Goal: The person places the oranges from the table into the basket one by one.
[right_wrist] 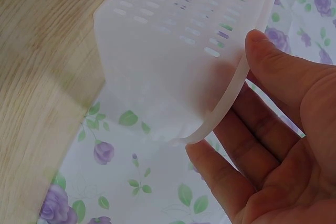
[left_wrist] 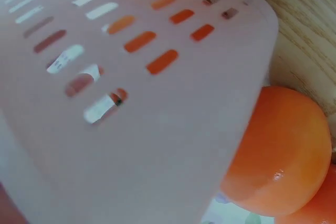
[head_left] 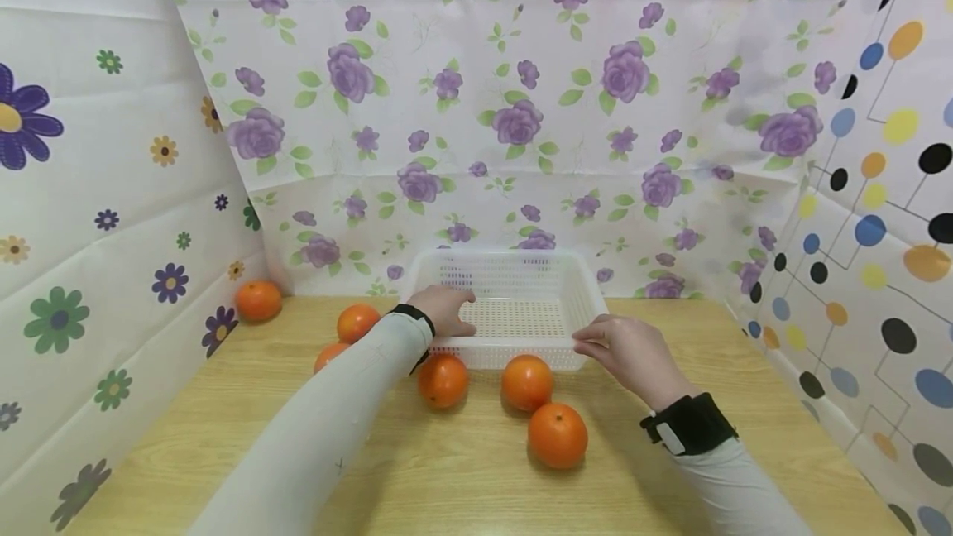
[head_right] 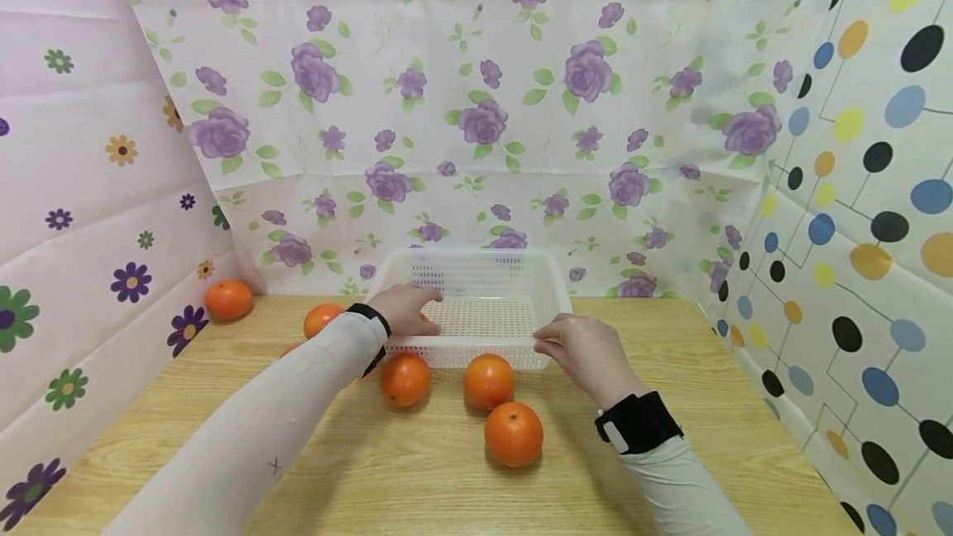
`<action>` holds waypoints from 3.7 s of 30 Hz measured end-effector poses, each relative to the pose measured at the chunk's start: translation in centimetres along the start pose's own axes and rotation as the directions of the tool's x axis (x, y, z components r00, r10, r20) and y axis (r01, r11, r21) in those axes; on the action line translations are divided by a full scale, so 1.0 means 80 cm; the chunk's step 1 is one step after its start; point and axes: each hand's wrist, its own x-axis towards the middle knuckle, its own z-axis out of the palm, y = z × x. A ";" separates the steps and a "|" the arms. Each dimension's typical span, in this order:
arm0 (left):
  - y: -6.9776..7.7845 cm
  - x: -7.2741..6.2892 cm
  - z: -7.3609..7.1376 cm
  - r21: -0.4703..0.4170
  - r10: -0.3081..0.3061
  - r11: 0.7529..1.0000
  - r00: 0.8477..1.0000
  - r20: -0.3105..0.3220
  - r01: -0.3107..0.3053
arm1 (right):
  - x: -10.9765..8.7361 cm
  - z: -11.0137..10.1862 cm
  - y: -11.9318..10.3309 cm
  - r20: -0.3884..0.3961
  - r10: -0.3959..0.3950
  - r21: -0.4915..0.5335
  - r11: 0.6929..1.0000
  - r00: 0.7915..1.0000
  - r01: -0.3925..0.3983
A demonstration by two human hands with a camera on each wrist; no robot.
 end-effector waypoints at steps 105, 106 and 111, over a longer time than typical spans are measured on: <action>0.034 -0.183 0.038 0.070 0.304 0.944 0.764 -0.569 -0.323 | 0.003 0.003 0.004 0.007 0.015 0.014 1.000 1.000 -0.015; 0.034 -0.184 0.040 0.078 0.305 0.945 0.766 -0.565 -0.319 | 0.002 0.003 0.004 0.007 0.015 0.014 1.000 1.000 -0.015; 0.037 -0.191 0.050 0.104 0.297 0.952 0.790 -0.536 -0.288 | 0.002 0.003 0.004 0.004 0.009 0.015 1.000 1.000 -0.009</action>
